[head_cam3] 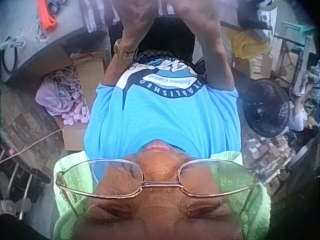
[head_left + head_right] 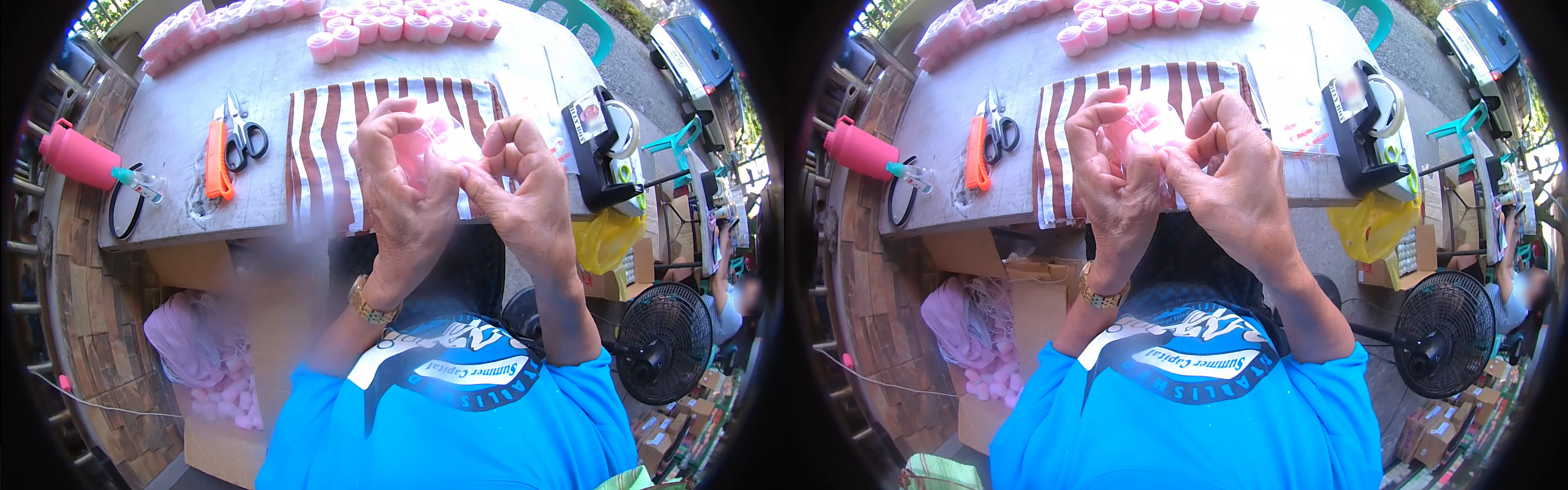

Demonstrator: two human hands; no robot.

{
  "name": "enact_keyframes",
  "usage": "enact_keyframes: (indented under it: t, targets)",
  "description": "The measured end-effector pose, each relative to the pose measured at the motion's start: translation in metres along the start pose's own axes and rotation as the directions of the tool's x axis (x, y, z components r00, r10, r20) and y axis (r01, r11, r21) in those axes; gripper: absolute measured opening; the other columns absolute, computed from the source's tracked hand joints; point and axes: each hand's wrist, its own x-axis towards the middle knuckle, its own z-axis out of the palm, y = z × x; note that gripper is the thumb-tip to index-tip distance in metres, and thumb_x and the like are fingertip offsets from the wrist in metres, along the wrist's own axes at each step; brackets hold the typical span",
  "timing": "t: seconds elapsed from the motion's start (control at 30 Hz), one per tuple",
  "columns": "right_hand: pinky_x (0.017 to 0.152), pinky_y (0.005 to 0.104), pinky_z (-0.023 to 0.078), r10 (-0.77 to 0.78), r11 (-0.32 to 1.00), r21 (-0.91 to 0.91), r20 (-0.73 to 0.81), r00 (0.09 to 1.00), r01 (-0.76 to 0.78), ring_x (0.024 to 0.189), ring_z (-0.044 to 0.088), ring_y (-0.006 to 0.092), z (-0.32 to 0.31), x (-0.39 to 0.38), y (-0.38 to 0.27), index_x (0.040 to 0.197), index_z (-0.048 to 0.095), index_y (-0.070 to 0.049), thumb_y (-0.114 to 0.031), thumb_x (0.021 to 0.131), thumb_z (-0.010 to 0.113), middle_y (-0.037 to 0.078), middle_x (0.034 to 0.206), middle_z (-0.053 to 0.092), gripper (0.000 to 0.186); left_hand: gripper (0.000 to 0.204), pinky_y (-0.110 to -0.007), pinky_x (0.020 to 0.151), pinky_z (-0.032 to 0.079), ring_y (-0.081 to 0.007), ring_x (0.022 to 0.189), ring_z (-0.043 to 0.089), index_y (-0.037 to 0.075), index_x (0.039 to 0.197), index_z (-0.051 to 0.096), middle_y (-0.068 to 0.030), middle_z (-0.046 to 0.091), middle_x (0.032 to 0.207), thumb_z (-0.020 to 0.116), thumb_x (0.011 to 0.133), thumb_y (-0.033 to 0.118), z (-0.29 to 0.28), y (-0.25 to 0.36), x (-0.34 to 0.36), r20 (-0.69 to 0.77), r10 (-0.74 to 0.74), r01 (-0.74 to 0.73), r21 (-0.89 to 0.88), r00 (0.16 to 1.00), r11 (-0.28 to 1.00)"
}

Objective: The person places pink cotton balls into small clear plastic bags, folds the top, and seals each bag with a piece of tape. The sealed bags are then placed on the table in a row.

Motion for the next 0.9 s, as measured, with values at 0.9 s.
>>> enact_keyframes:
  t: [0.9]
  targets:
    - [0.07,0.0222,0.047,-0.113,0.836,-0.456,-0.687,0.718,-0.304,0.075,0.058,0.0052,-0.22,-0.03,0.069,0.095,0.066,-0.003,-0.015,0.094,0.067,0.0,0.083,0.065,0.012,0.043,-0.045,0.109,0.042,-0.0315,0.133,0.044,0.007,0.128,0.045,-0.0167,0.043,0.143,0.058,0.088,0.017,-0.042,-0.004,0.007,0.318,0.094,-0.174,0.234,0.943,0.957]
